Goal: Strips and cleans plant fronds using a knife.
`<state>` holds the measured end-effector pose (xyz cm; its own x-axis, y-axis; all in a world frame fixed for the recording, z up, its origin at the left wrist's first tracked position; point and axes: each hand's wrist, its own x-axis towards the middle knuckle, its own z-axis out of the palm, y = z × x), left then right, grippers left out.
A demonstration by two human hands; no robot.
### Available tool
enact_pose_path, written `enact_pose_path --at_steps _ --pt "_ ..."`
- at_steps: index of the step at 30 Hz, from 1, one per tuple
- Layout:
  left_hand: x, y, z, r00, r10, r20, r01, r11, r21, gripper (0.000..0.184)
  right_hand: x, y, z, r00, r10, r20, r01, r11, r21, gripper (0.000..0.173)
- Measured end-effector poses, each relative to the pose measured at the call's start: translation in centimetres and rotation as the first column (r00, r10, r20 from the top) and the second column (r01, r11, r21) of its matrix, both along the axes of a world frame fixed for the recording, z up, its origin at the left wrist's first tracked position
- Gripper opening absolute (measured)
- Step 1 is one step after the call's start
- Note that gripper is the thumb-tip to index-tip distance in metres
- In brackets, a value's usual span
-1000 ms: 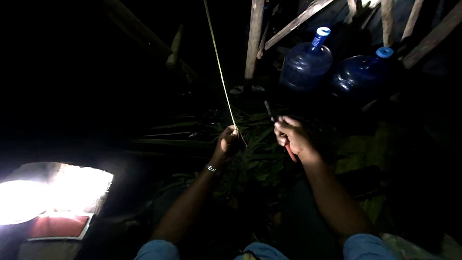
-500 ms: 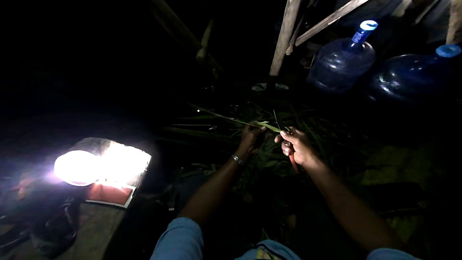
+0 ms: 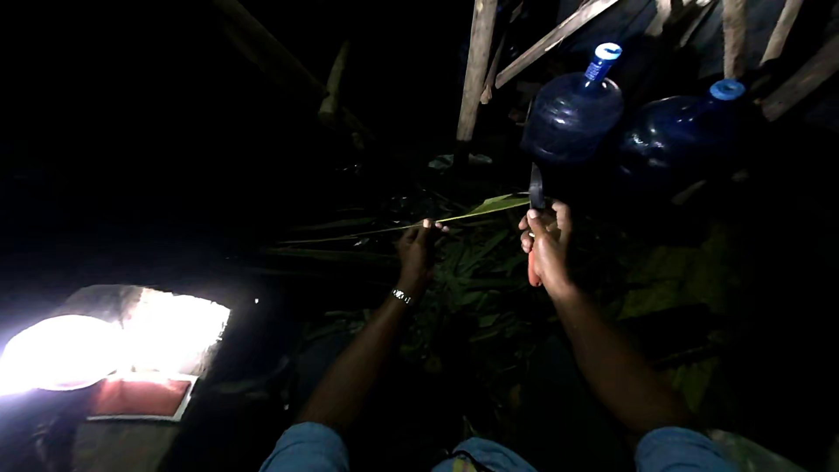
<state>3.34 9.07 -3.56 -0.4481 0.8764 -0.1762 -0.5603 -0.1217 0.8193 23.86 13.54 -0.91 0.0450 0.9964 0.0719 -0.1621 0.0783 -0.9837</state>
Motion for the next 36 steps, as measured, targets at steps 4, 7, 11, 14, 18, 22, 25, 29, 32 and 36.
enact_pose_path --at_steps 4,7,11,14,18,22,25,29,32,36 --pt "0.6 -0.4 -0.5 0.998 0.002 -0.066 0.005 0.994 0.106 0.013 -2.5 -2.8 1.0 0.939 0.322 -0.121 -0.344 0.886 -0.31 0.012" --pt "1.2 -0.8 -1.4 0.974 -0.027 -0.224 0.076 0.974 0.214 0.014 -3.5 -3.1 0.9 0.856 0.46 -0.237 -0.517 0.775 -0.362 0.026" --pt "2.3 -0.9 -1.9 0.973 -0.055 -0.224 0.118 0.954 0.275 0.016 -3.3 -2.0 0.9 0.861 0.399 -0.316 -0.494 0.806 -0.327 0.03" --pt "2.5 -0.9 -2.2 0.974 -0.07 -0.215 0.131 0.949 0.286 0.017 -2.8 -1.8 0.8 0.88 0.35 -0.32 -0.453 0.821 -0.348 0.023" --pt "2.1 -0.9 -2.2 0.971 -0.037 -0.236 0.114 0.941 0.319 0.017 -2.2 -1.0 1.0 0.948 0.219 -0.231 -0.296 0.873 -0.388 0.029" --pt "0.7 -0.6 -1.2 0.968 0.035 -0.249 0.042 0.954 0.297 0.017 0.4 1.7 1.0 0.973 -0.039 -0.227 -0.07 0.889 -0.452 0.018" --pt "0.2 -0.2 -1.1 0.974 0.057 -0.219 0.009 0.957 0.29 0.016 1.1 2.4 1.0 0.961 -0.124 -0.249 -0.01 0.88 -0.475 0.018" --pt "-0.5 0.0 -0.8 0.992 0.063 -0.113 -0.041 0.982 0.185 0.017 0.5 1.8 0.8 0.976 -0.062 -0.21 -0.04 0.894 -0.447 0.021" --pt "-0.9 -0.2 0.1 0.997 0.032 -0.07 -0.031 0.999 0.015 0.025 0.6 1.9 0.8 0.992 -0.003 -0.129 -0.045 0.93 -0.364 0.025" --pt "-0.6 -0.5 0.9 1.0 -0.007 -0.015 0.006 0.996 -0.092 0.025 0.9 2.1 0.9 0.993 -0.067 -0.099 0.035 0.957 -0.289 0.023"
